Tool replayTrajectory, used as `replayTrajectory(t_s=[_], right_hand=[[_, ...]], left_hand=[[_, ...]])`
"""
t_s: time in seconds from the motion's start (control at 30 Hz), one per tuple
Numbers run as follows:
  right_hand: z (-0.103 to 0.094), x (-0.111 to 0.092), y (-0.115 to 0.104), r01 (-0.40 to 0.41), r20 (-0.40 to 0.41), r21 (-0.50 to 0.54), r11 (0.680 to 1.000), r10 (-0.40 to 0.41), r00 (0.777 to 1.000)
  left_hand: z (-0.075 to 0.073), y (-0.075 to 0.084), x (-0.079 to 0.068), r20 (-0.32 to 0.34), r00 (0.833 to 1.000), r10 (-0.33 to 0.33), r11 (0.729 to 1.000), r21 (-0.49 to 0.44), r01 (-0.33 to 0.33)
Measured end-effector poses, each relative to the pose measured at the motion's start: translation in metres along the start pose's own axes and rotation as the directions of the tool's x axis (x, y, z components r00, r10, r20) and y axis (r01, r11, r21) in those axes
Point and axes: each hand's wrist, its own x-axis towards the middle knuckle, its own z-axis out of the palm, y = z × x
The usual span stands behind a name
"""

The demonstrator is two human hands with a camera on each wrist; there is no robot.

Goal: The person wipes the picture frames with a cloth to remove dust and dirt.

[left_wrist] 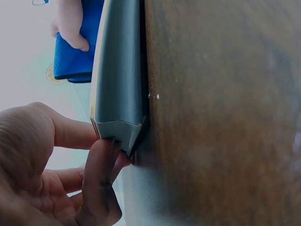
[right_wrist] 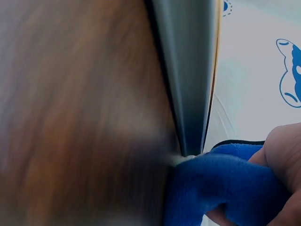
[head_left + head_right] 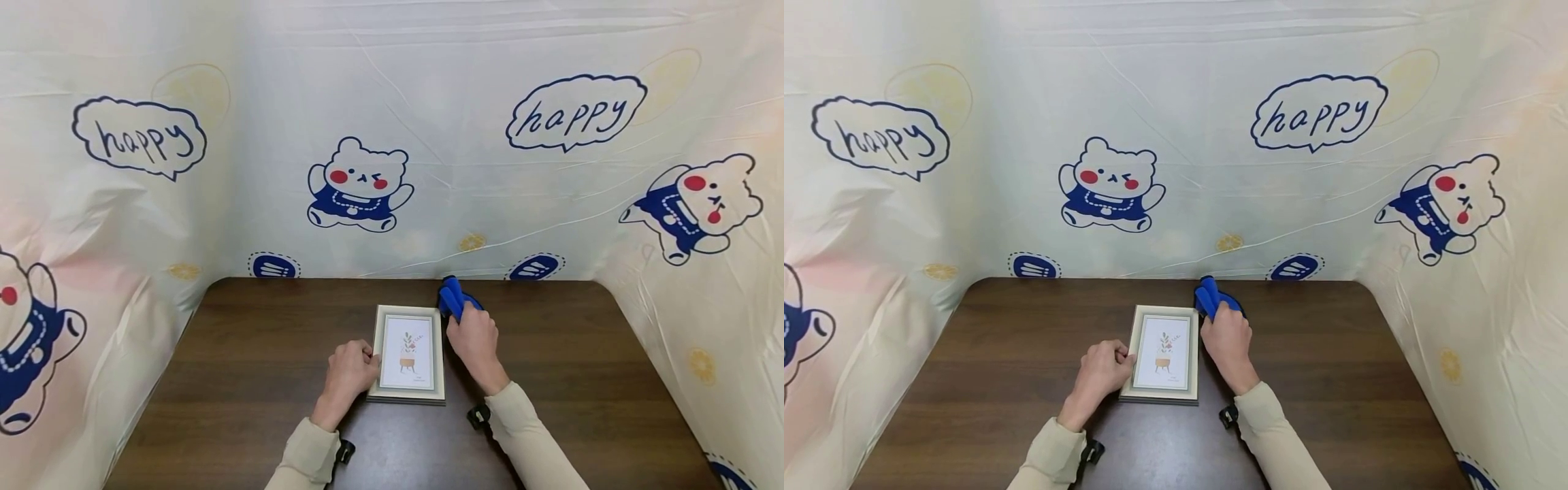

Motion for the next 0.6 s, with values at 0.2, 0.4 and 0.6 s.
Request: replayTrajectory(t_s=[0.2,0.4,0.6], right_hand=[[0.0046,0.0008,-0.0027,-0.046,0.06,0.123,0.991,0.039,0.997],[0.0058,0.0041,0.0004,-0.033,0.053,0.2,0.979,0.022,0.998],[0.0052,0.0043,0.0065,-0.036,0.084,0.237,0.971,0.016,0.996]], left_hand=[[-0.0004,0.0006,0.0001,0.015,1.0,0.004,1.0,-0.001,-0.004],[-0.0014,0.0011,-0.0004,0.003,1.0,0.016,1.0,-0.004,-0.016],[0.0006,-0.0006,-0.0011,-0.022,0.998,0.062,0.998,0.002,-0.062]])
